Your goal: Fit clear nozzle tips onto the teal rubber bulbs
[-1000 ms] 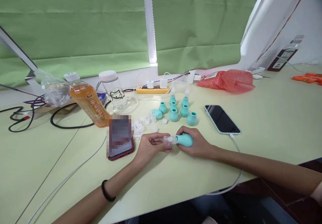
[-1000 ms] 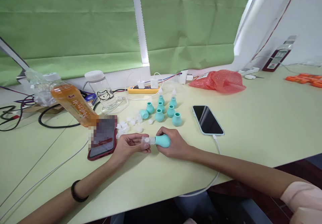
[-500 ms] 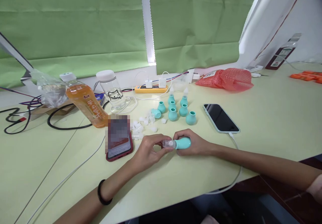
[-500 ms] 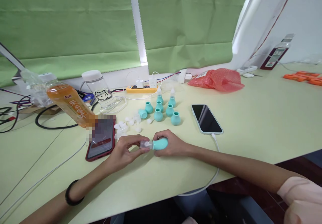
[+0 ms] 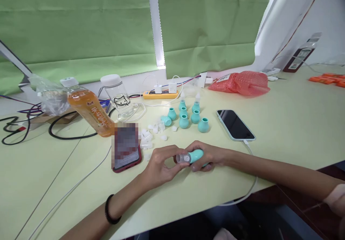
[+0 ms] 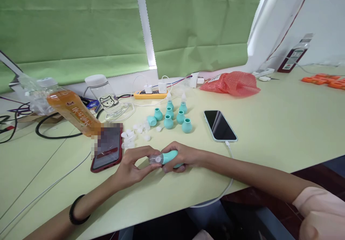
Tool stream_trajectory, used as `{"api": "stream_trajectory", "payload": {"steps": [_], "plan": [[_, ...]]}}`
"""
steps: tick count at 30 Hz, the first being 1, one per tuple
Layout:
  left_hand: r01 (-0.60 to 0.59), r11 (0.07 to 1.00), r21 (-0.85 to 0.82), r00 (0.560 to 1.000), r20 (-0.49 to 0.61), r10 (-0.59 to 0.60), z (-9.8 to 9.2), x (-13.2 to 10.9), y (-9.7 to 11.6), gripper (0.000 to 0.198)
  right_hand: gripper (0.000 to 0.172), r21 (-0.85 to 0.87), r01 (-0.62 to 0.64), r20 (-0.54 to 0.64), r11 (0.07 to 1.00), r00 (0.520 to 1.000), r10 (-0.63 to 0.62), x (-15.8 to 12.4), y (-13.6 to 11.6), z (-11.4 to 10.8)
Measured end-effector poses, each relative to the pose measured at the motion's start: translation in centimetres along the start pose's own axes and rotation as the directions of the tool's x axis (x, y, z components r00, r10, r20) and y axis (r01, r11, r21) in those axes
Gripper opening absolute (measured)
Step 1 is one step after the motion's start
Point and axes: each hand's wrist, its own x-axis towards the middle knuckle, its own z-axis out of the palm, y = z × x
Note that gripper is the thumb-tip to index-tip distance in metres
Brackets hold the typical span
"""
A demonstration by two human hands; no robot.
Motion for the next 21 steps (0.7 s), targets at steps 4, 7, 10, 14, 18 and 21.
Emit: {"api": "stream_trajectory", "payload": {"steps": [4,7,10,14,18,21], "plan": [[0.0,1.0,-0.013,0.999,0.051,0.001,-1.8,0.6,0.3,0.032,0.022,-0.046,0.215,-0.091,0.976,0.972,-0.218,0.0,0.3,-0.2],[0.022,0.997,0.074,0.998,0.062,-0.027,-3.5,1.5,-0.1,0.037,0.021,-0.018,0.256,-0.152,0.967,0.955,-0.256,0.2,0.5,-0.3],[0.076,0.883,0.463,0.996,0.011,-0.091,-3.8,3.1,-1.2,0.031,0.021,-0.024,0.245,-0.2,0.969,0.949,-0.245,0.4,0.6,-0.5],[-0.014,0.541,0.841,0.988,0.095,-0.122,-1.8,5.8,-3.0,0.024,0.022,-0.048,0.269,-0.241,0.962,0.931,-0.273,0.4,0.9,-0.5],[-0.042,0.483,0.875,0.98,0.131,-0.152,0.4,7.3,-4.2,0.016,0.022,-0.048,0.294,-0.238,0.954,0.925,-0.297,0.2,1.2,-0.8],[0.003,0.539,0.842,0.977,0.113,-0.182,0.6,7.3,-4.5,0.019,0.02,-0.053,0.349,-0.281,0.936,0.894,-0.349,0.2,1.3,-0.9]]}}
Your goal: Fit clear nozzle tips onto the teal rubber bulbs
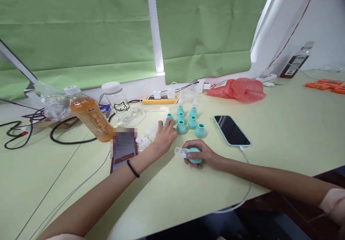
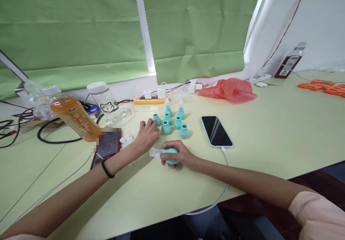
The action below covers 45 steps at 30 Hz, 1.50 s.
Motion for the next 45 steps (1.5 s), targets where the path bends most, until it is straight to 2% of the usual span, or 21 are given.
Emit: {"api": "stream_trajectory", "payload": {"steps": [3,5,6,8,9,11,14,17,20,27,31,34,39,45], "plan": [[0.029,0.997,-0.069,0.999,0.03,-0.027,-0.9,-0.7,-0.8,0.013,0.019,-0.01,0.048,-0.059,0.999,0.997,-0.049,0.0,0.1,0.0],[0.118,0.951,-0.286,0.993,0.056,-0.107,-2.1,-1.4,-1.4,0.006,0.019,-0.026,0.069,-0.086,0.997,0.994,-0.071,0.0,0.2,0.1],[0.193,0.854,-0.483,0.981,0.079,-0.177,-2.8,-1.9,-1.7,0.012,0.019,-0.033,0.074,-0.099,0.997,0.992,-0.077,0.0,0.2,0.1],[0.293,0.485,-0.824,0.941,0.16,-0.298,-4.0,-2.9,-1.9,0.026,0.02,-0.047,0.075,-0.122,0.996,0.989,-0.081,-0.1,0.2,0.2],[0.306,0.303,-0.903,0.923,0.203,-0.326,-4.3,-3.5,-1.8,0.031,0.02,-0.057,0.072,-0.131,0.996,0.988,-0.079,-0.1,0.2,0.3],[0.314,0.054,-0.948,0.896,0.277,-0.347,-4.7,-4.6,-1.4,0.031,0.021,-0.083,0.064,-0.144,0.994,0.987,-0.075,-0.1,0.2,0.5],[0.333,-0.157,-0.93,0.863,0.367,-0.348,-4.2,-6.0,-0.5,0.023,0.022,-0.121,0.06,-0.147,0.991,0.986,-0.078,-0.2,0.2,0.7],[0.32,-0.274,-0.907,0.854,0.402,-0.331,-3.5,-6.6,0.1,0.019,0.023,-0.132,0.054,-0.147,0.99,0.986,-0.073,-0.2,0.3,0.9],[0.306,-0.324,-0.895,0.862,0.405,-0.305,-2.9,-6.9,0.3,0.021,0.024,-0.15,0.037,-0.159,0.988,0.985,-0.061,-0.2,0.3,1.1],[0.256,-0.315,-0.914,0.875,0.358,-0.326,-2.5,-7.5,1.1,0.017,0.022,-0.325,-0.002,-0.237,0.946,0.968,-0.08,-0.6,0.0,2.0],[0.23,-0.341,-0.911,0.878,0.346,-0.33,-2.3,-7.9,1.6,0.015,0.021,-0.418,0.016,-0.262,0.908,0.955,-0.137,-0.8,0.0,2.3],[0.217,-0.364,-0.906,0.886,0.339,-0.316,-2.2,-8.0,1.7,0.013,0.02,-0.47,0.048,-0.242,0.881,0.953,-0.181,-1.0,0.0,2.3],[0.241,-0.333,-0.911,0.894,0.343,-0.289,-2.3,-8.1,1.4,0.012,0.023,-0.542,0.067,-0.197,0.838,0.959,-0.204,-1.1,-0.2,2.2],[0.266,-0.299,-0.916,0.895,0.35,-0.276,-2.6,-8.2,1.3,0.012,0.023,-0.521,0.089,-0.149,0.849,0.97,-0.193,-1.1,-0.6,2.1]]}}
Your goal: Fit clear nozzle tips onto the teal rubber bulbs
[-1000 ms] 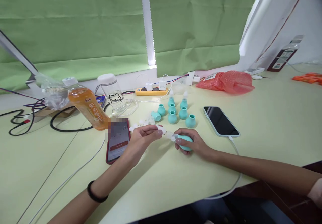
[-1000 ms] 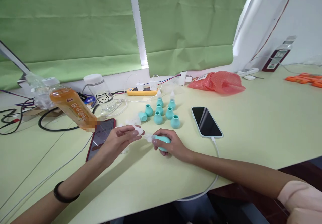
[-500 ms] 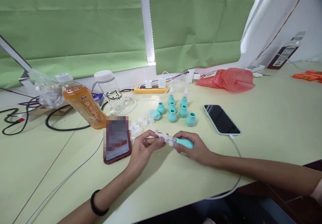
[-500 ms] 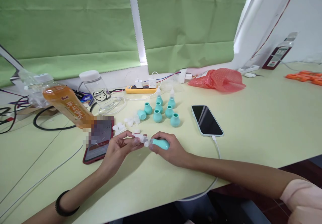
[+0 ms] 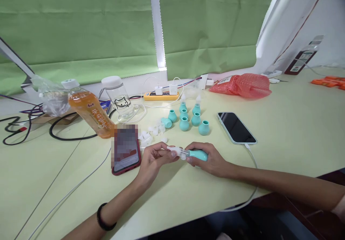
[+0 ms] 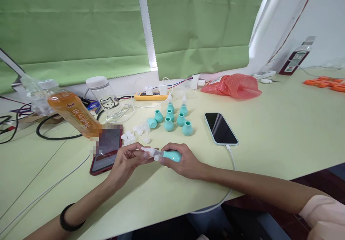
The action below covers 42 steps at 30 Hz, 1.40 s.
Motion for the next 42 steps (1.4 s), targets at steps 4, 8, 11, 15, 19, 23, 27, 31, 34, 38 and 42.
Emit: {"api": "stream_trajectory", "payload": {"steps": [4,8,11,15,19,23,27,31,34,38,42], "plan": [[-0.078,0.991,0.106,0.997,0.005,0.078,0.5,-0.2,1.3,0.011,0.02,0.08,0.035,0.049,0.996,0.998,-0.039,0.2,-0.1,0.0],[-0.205,0.93,0.304,0.978,0.015,0.21,-0.1,0.1,3.3,0.027,0.019,0.086,0.115,0.037,0.99,0.992,-0.119,0.8,-0.2,-0.3],[-0.289,0.757,0.586,0.938,0.013,0.347,-1.8,0.8,4.7,0.028,0.021,0.016,0.158,-0.103,0.987,0.982,-0.156,1.9,0.0,-1.1],[-0.25,0.308,0.918,0.967,0.219,0.132,-4.0,1.2,5.4,0.024,0.02,-0.174,0.183,-0.207,0.968,0.954,-0.217,3.9,0.7,-2.0],[-0.286,-0.015,0.958,0.954,0.283,-0.096,-4.9,1.2,4.4,0.029,0.021,-0.415,0.271,-0.183,0.869,0.911,-0.371,5.3,2.4,-2.0],[-0.323,-0.076,0.943,0.941,0.312,-0.132,-4.8,1.4,3.5,0.025,0.031,-0.585,0.355,-0.167,0.729,0.827,-0.536,5.4,4.4,-1.7],[-0.317,0.136,0.939,0.948,0.317,0.021,-4.4,1.7,3.4,0.026,0.046,-0.602,0.334,-0.199,0.726,0.817,-0.541,5.1,5.0,-1.5],[-0.286,0.421,0.861,0.958,0.259,0.122,-4.1,1.9,3.0,0.023,0.05,-0.567,0.367,-0.28,0.738,0.756,-0.591,4.9,4.3,-1.4],[-0.184,0.654,0.734,0.982,0.161,0.096,-3.7,1.9,2.6,0.017,0.05,-0.638,0.493,-0.263,0.591,0.582,-0.77,4.4,3.6,-1.6],[-0.018,0.918,0.397,0.996,0.086,-0.018,-3.0,2.0,2.3,0.019,0.04,-0.768,0.568,-0.046,0.296,0.413,-0.91,3.8,3.2,-1.6],[0.044,0.954,0.296,0.998,0.036,-0.057,-2.7,2.2,2.0,0.023,0.017,-0.72,0.545,0.041,0.43,0.652,-0.757,4.3,3.5,-1.4]]}}
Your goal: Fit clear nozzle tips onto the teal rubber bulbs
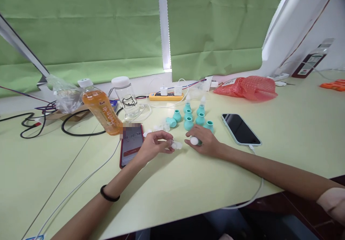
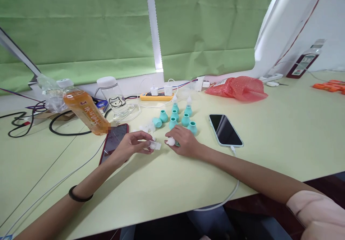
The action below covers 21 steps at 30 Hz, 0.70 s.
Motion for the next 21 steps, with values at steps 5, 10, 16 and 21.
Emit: {"api": "stream_trajectory", "payload": {"steps": [5,10,16,21], "plan": [[-0.025,0.999,0.025,0.995,-0.099,0.027,-0.3,0.3,-0.5,0.025,0.012,0.106,-0.292,0.027,0.951,0.956,0.291,0.3,0.5,0.3],[0.07,0.997,0.043,0.995,-0.08,-0.067,-0.1,0.4,-0.9,0.025,0.024,0.203,-0.454,-0.014,0.867,0.884,0.467,0.3,0.7,0.4],[0.16,0.986,-0.052,0.987,-0.015,-0.161,0.2,0.3,-0.8,0.03,0.06,0.31,-0.54,0.019,0.783,0.827,0.563,0.4,1.0,0.6],[0.134,0.987,-0.084,0.99,-0.035,-0.137,0.1,0.3,-0.9,0.026,0.062,0.185,-0.326,-0.27,0.927,0.89,0.367,0.8,0.6,-0.4]]}}
